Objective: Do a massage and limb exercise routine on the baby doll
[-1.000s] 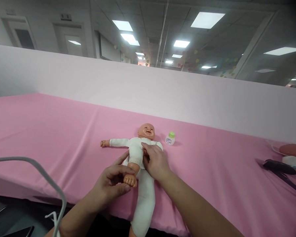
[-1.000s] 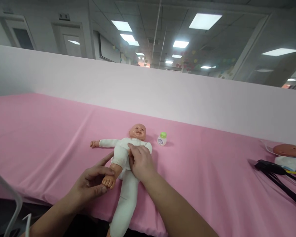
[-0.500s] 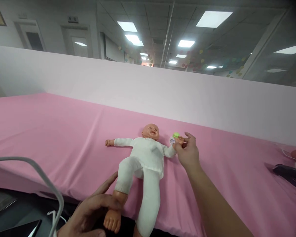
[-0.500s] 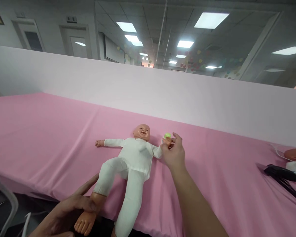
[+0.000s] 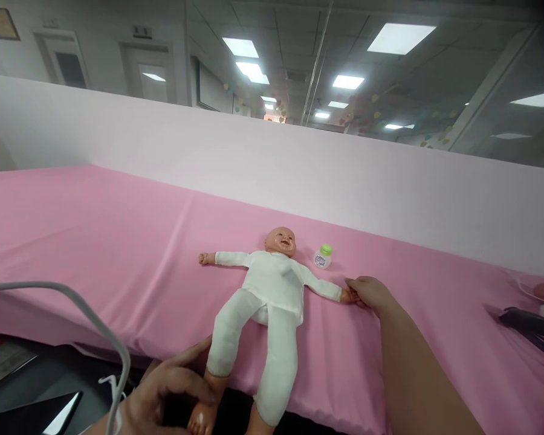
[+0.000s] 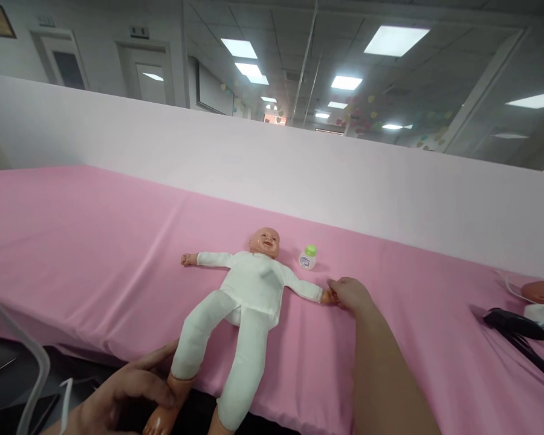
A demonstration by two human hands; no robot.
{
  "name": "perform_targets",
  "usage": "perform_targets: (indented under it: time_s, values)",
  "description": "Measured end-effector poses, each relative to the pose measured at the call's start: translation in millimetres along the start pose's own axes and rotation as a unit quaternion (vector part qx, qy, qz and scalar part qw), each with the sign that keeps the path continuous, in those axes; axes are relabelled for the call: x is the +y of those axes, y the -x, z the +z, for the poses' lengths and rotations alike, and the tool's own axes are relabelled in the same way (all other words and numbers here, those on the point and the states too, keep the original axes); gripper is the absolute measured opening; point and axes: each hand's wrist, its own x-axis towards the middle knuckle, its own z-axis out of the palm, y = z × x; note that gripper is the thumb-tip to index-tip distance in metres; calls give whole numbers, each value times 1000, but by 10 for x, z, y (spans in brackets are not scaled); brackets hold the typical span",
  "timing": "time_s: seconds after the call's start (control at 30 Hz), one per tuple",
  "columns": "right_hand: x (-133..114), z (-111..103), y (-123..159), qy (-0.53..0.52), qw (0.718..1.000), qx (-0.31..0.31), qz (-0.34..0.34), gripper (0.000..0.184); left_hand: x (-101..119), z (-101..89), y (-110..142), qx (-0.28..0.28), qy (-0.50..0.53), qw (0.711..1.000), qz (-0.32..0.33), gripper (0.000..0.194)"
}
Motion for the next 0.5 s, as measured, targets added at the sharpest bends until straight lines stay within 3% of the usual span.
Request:
perform_targets:
  time_s: [0.1, 0.27, 0.37, 0.43, 0.5]
  values:
    - [-47, -107, 22, 58, 997, 45, -7, 28, 97, -108, -96, -15, 26, 999, 23, 36]
    - [-355, -250, 329, 93, 977, 182, -56, 33, 276, -396, -404, 63, -86, 994, 30, 25]
    - [-585, -195, 786, 0, 954, 251, -161, 35, 415, -470, -770, 50, -173, 983, 21, 24]
    - [-670, -82, 1154, -19, 933, 241, -268, 30, 492, -479, -1080, 90, -258, 962, 26, 28]
    - [-669, 79, 1511, 6, 897, 208, -389, 22, 521, -503, -1410, 97, -387, 916, 51, 28]
